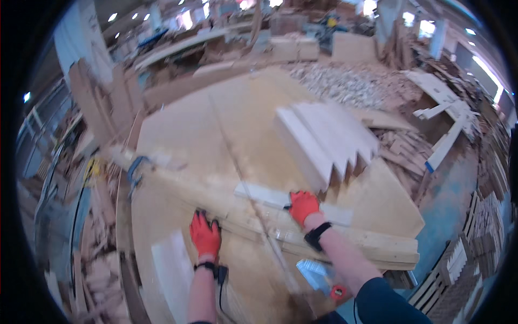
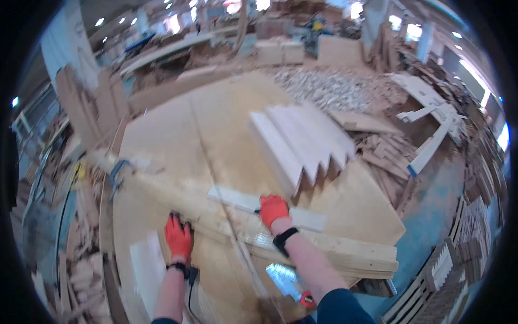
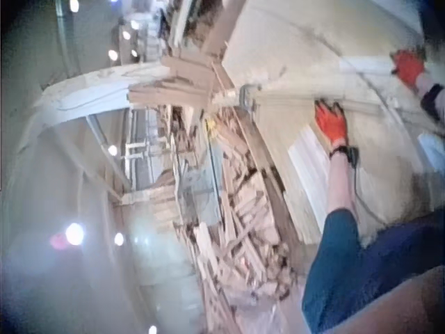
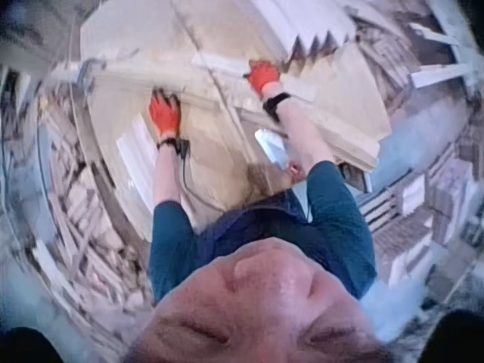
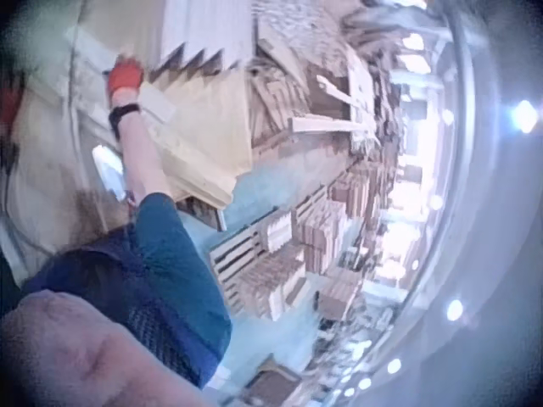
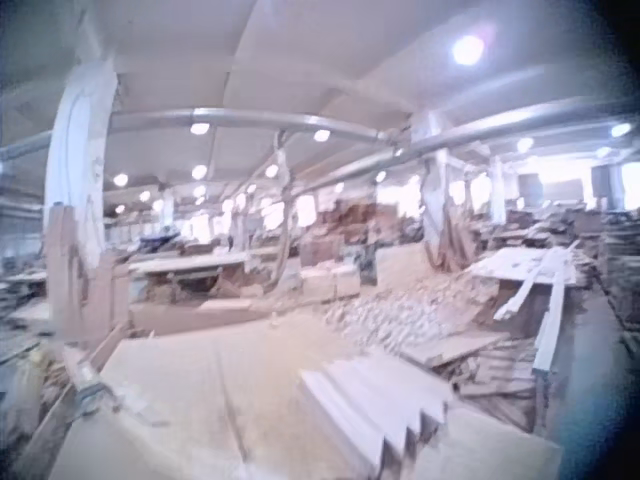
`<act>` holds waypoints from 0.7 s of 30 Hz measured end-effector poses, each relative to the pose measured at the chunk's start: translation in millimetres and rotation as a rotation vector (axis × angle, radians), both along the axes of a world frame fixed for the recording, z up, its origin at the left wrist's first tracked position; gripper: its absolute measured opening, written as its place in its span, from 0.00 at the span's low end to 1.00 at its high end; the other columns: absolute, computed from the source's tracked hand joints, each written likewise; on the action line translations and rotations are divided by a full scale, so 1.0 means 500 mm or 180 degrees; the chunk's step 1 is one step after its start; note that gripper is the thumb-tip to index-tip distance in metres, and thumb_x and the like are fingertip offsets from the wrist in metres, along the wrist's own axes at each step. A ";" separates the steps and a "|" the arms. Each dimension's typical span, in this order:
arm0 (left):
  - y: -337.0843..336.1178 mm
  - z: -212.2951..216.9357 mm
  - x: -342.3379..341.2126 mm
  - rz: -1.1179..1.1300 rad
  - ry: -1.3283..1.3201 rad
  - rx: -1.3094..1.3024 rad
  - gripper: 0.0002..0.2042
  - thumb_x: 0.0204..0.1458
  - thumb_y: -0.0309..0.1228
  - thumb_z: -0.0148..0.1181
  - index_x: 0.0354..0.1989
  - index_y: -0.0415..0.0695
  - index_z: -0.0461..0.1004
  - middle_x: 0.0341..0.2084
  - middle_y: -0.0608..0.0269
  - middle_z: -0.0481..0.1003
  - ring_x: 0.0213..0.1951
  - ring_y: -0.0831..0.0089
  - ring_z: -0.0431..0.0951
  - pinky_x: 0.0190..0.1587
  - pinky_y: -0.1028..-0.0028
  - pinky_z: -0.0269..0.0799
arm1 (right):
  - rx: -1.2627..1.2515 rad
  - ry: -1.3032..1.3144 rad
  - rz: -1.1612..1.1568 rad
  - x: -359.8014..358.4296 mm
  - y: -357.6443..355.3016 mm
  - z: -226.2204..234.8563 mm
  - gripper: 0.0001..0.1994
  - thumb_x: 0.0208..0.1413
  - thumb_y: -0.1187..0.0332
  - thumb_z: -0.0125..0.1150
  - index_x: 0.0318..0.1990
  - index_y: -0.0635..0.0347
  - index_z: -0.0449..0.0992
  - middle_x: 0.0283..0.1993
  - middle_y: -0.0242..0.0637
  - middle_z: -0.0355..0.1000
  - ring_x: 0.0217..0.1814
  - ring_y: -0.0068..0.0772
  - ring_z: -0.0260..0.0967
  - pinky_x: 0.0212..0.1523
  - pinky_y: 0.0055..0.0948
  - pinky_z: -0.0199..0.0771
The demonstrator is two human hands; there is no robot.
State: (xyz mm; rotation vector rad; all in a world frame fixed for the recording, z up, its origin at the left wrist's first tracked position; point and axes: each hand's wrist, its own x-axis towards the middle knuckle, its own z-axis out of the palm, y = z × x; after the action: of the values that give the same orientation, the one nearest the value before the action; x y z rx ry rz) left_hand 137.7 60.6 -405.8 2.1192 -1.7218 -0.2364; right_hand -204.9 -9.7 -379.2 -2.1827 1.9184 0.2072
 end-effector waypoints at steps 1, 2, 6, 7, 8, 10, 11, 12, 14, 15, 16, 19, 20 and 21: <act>-0.003 -0.013 0.013 0.0023 -0.0154 -0.0074 0.29 0.58 0.40 0.56 0.64 0.35 0.64 0.66 0.42 0.63 0.68 0.48 0.61 0.71 0.53 0.49 | -0.0145 0.0098 0.0077 0.014 -0.010 -0.006 0.22 0.52 0.52 0.67 0.49 0.56 0.74 0.47 0.47 0.75 0.51 0.49 0.73 0.51 0.46 0.74; -0.003 -0.026 0.022 0.0013 -0.0211 -0.0120 0.28 0.57 0.40 0.57 0.64 0.36 0.65 0.65 0.42 0.64 0.66 0.48 0.62 0.70 0.54 0.51 | -0.0219 0.0190 0.0151 0.009 -0.007 -0.006 0.25 0.51 0.48 0.67 0.49 0.57 0.75 0.45 0.48 0.76 0.51 0.50 0.73 0.51 0.46 0.74; -0.110 -0.014 0.084 0.0032 -0.0112 -0.0035 0.29 0.57 0.45 0.58 0.64 0.41 0.66 0.66 0.47 0.65 0.67 0.52 0.63 0.70 0.52 0.50 | 0.0089 0.0361 0.0056 0.077 -0.123 0.060 0.25 0.48 0.51 0.72 0.50 0.55 0.74 0.49 0.45 0.73 0.54 0.47 0.72 0.52 0.43 0.74; -0.084 -0.021 0.065 0.0059 -0.0209 -0.0068 0.29 0.58 0.45 0.57 0.64 0.42 0.66 0.66 0.47 0.64 0.67 0.52 0.62 0.70 0.52 0.50 | 0.0148 0.0210 0.0084 0.057 -0.102 0.072 0.24 0.49 0.53 0.72 0.48 0.55 0.75 0.49 0.44 0.73 0.53 0.47 0.72 0.51 0.43 0.75; -0.044 -0.022 0.050 0.0099 -0.0253 -0.0012 0.29 0.58 0.45 0.57 0.65 0.42 0.66 0.66 0.48 0.64 0.67 0.53 0.62 0.70 0.52 0.50 | 0.0214 0.0059 0.0103 0.037 -0.078 0.079 0.22 0.49 0.54 0.72 0.47 0.54 0.75 0.49 0.44 0.73 0.53 0.47 0.72 0.51 0.42 0.76; -0.039 -0.008 0.031 0.0067 -0.0240 -0.0008 0.30 0.58 0.46 0.57 0.65 0.43 0.65 0.66 0.48 0.65 0.67 0.53 0.62 0.70 0.52 0.50 | -0.0236 0.0069 -0.0045 0.028 -0.077 0.082 0.17 0.51 0.56 0.70 0.44 0.53 0.77 0.48 0.41 0.73 0.51 0.47 0.73 0.49 0.42 0.77; -0.034 -0.001 0.026 0.0041 -0.0231 0.0011 0.30 0.58 0.46 0.57 0.65 0.43 0.65 0.66 0.48 0.65 0.67 0.53 0.62 0.70 0.52 0.50 | -0.0319 0.0133 -0.0115 0.022 -0.081 0.073 0.17 0.51 0.56 0.69 0.44 0.53 0.77 0.48 0.41 0.73 0.51 0.47 0.73 0.49 0.42 0.76; -0.041 0.004 0.028 0.0012 -0.0222 0.0031 0.30 0.57 0.46 0.57 0.65 0.44 0.65 0.66 0.49 0.65 0.67 0.52 0.62 0.70 0.52 0.50 | -0.0401 0.0195 -0.0188 0.021 -0.092 0.062 0.17 0.52 0.56 0.69 0.44 0.53 0.76 0.48 0.40 0.73 0.51 0.47 0.73 0.49 0.42 0.76; -0.065 0.008 0.027 0.0009 -0.0034 -0.0058 0.30 0.57 0.46 0.58 0.65 0.44 0.65 0.66 0.48 0.65 0.67 0.52 0.62 0.70 0.52 0.50 | -0.0435 0.0244 -0.0117 0.024 -0.108 0.041 0.17 0.53 0.56 0.68 0.46 0.53 0.75 0.49 0.41 0.72 0.53 0.47 0.71 0.50 0.43 0.75; -0.070 0.006 0.025 0.0011 0.0067 -0.0080 0.30 0.57 0.46 0.58 0.66 0.44 0.65 0.66 0.48 0.65 0.67 0.52 0.62 0.70 0.52 0.50 | -0.0371 0.0237 0.0041 0.026 -0.110 0.036 0.18 0.53 0.55 0.67 0.48 0.53 0.75 0.51 0.41 0.72 0.54 0.47 0.70 0.51 0.44 0.74; -0.078 0.005 0.026 0.0032 0.0237 -0.0065 0.30 0.57 0.45 0.59 0.65 0.44 0.65 0.65 0.48 0.65 0.66 0.52 0.63 0.69 0.52 0.50 | -0.0310 0.0230 0.0192 0.028 -0.111 0.032 0.19 0.53 0.55 0.67 0.49 0.53 0.75 0.52 0.42 0.71 0.56 0.47 0.69 0.52 0.45 0.73; -0.088 -0.014 0.032 0.0207 0.0337 -0.0328 0.30 0.56 0.44 0.60 0.65 0.43 0.66 0.62 0.48 0.67 0.65 0.51 0.63 0.69 0.52 0.50 | -0.0316 -0.0191 0.0233 0.028 -0.055 0.052 0.23 0.54 0.54 0.66 0.54 0.51 0.73 0.58 0.44 0.68 0.61 0.50 0.64 0.56 0.49 0.69; -0.108 0.000 0.017 0.0181 0.0370 -0.0524 0.32 0.54 0.46 0.63 0.65 0.43 0.65 0.60 0.49 0.68 0.65 0.49 0.63 0.69 0.50 0.50 | -0.0168 -0.0220 0.0159 0.017 -0.046 0.058 0.25 0.54 0.53 0.66 0.57 0.51 0.72 0.61 0.45 0.66 0.62 0.51 0.62 0.58 0.51 0.67; -0.143 0.033 -0.008 0.0030 0.0246 -0.0467 0.33 0.53 0.47 0.63 0.65 0.43 0.66 0.60 0.49 0.69 0.65 0.48 0.62 0.69 0.49 0.49 | -0.0027 -0.0243 0.0060 0.004 -0.037 0.065 0.27 0.54 0.52 0.65 0.60 0.50 0.71 0.64 0.46 0.64 0.63 0.53 0.61 0.59 0.54 0.65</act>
State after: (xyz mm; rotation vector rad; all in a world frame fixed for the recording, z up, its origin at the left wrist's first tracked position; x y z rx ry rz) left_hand 133.5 -11.0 -389.5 1.9864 -1.6331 -0.1809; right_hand -203.2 -28.3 -346.8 -2.1822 1.8618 0.1171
